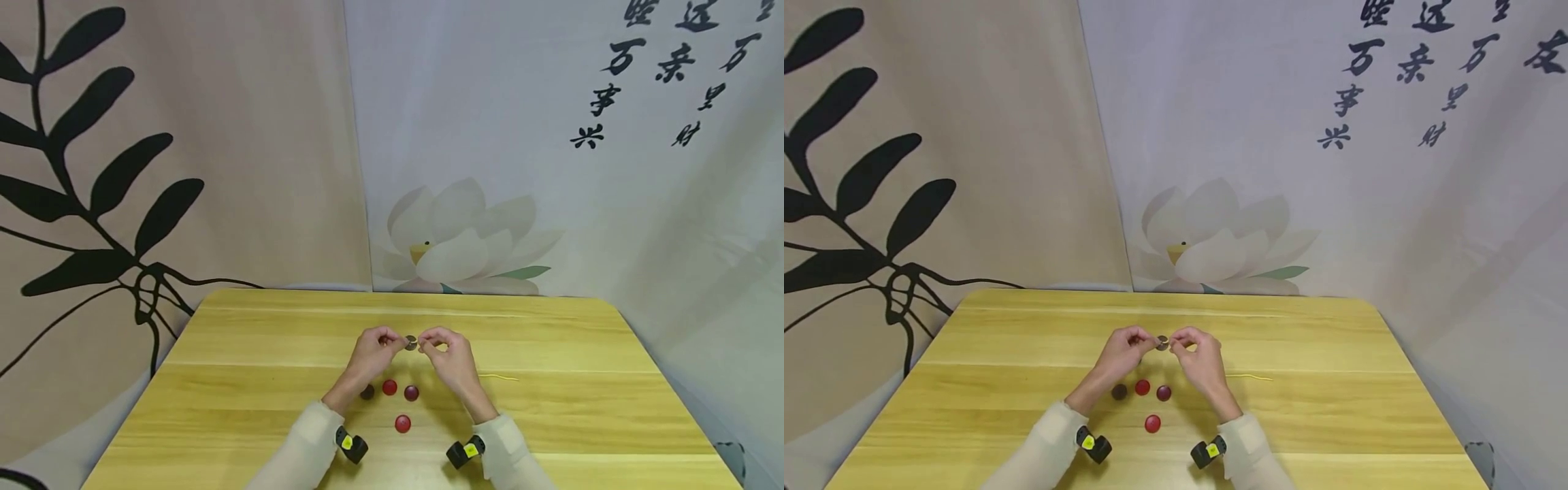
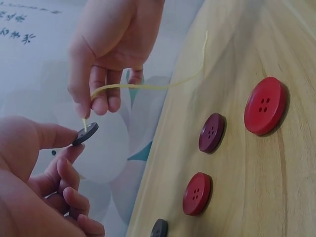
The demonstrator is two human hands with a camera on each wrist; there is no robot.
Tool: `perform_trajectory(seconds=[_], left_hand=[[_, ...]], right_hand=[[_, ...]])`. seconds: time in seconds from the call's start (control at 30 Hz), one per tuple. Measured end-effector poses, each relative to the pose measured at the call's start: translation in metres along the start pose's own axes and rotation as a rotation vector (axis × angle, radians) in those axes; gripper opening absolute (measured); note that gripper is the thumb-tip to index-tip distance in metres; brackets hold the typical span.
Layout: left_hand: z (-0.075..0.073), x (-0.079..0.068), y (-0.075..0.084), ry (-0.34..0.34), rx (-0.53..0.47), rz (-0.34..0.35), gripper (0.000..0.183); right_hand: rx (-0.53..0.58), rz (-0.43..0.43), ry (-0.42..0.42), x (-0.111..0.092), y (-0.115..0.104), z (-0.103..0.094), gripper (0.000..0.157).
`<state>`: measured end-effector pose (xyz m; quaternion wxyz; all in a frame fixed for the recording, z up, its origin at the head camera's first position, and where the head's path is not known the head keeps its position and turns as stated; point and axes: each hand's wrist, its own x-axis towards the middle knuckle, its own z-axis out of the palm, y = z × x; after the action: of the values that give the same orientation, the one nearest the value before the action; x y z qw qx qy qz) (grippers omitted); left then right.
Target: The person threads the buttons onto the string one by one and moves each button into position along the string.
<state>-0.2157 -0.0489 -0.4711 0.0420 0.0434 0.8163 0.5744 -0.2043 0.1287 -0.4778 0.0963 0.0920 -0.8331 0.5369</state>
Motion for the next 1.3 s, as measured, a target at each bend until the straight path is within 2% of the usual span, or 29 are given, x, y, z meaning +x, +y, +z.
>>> perform_trajectory(seconds=[0.27, 0.57, 0.7, 0.97, 1.3], left_hand=[[0.0038, -0.0017, 0.0015, -0.003, -0.01, 0.002, 0.014], [0.0046, -0.0034, 0.0014, 0.01, -0.038, -0.023, 0.015], [0.0045, -0.0032, 0.0008, 0.016, -0.036, -0.041, 0.014], [0.0035, -0.0021, 0.0055, 0.033, -0.037, -0.025, 0.015], [0.0057, -0.0043, 0.0043, 0.038, -0.045, -0.038, 0.015]], right_hand=[[0.002, 0.03, 0.033, -0.0006, -0.0005, 0.0021, 0.007], [-0.018, 0.012, 0.047, -0.0068, 0.0007, 0.0074, 0.007], [-0.016, -0.006, 0.046, -0.0071, 0.0008, 0.0085, 0.006], [0.023, -0.018, 0.026, -0.0047, 0.0, 0.005, 0.002], [-0.029, -0.025, -0.001, -0.0055, 0.0031, 0.0037, 0.007]])
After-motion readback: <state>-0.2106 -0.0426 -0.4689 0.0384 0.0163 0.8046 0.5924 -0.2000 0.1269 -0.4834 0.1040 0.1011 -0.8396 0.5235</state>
